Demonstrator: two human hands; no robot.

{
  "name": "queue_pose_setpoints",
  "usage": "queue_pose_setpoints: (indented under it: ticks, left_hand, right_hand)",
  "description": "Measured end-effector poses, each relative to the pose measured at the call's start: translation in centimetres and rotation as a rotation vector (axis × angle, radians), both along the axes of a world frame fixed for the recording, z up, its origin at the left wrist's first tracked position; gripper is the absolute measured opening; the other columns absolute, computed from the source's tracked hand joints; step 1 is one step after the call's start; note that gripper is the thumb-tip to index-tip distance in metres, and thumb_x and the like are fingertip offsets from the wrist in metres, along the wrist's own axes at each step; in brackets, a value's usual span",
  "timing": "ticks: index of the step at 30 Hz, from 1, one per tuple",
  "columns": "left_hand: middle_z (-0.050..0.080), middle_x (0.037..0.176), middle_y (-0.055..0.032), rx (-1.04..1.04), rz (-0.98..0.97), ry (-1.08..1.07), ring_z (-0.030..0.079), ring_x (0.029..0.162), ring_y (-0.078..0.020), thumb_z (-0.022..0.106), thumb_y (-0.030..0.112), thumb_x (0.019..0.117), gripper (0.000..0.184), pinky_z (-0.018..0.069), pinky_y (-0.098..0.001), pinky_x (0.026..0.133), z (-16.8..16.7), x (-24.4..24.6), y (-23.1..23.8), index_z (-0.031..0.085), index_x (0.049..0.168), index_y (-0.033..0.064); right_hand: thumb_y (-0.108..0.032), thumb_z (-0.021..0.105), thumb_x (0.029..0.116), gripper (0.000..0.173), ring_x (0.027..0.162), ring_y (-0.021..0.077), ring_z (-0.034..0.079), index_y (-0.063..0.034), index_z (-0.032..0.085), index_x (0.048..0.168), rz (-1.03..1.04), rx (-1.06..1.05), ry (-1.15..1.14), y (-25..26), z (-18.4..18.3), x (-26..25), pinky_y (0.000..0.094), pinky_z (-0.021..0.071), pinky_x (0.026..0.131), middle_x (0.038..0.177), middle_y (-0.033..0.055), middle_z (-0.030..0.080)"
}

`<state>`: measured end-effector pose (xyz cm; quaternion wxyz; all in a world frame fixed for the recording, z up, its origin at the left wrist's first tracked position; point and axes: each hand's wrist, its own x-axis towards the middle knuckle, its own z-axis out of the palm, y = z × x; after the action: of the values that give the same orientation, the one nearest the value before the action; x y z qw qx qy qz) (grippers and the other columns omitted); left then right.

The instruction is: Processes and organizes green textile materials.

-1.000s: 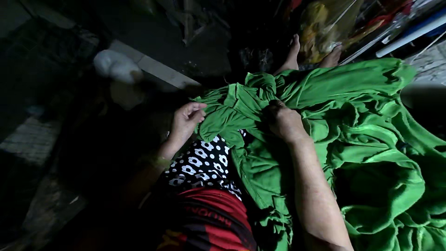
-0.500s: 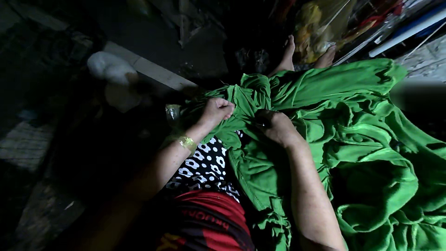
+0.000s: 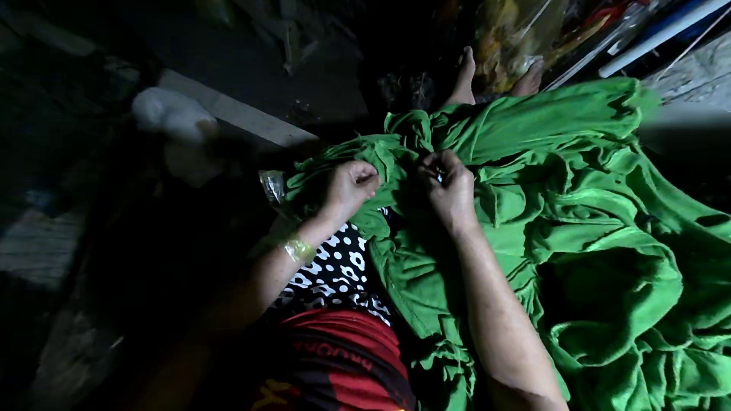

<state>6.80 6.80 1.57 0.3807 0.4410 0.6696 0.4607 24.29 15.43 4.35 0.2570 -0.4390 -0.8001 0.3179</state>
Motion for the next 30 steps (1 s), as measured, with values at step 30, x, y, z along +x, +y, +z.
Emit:
queue_pose_setpoints:
  ticks: [30]
  left_hand:
    - [0.07,0.111,-0.0238,0.109,0.037,0.428,0.071,0.098,-0.0319,0.058,0.012,0.1031,0.024,0.0569,-0.0438,0.091,-3.0,-1.1,-1.9,0.071,0.113,-0.0058]
  right_hand:
    - [-0.01,0.071,0.0932,0.027,0.086,0.0164,0.062,0.0021,0.061,0.116,-0.026,-0.363,0.109,-1.6,-2.8,-4.0,0.0358,0.0524,0.081,0.098,0.012,0.065]
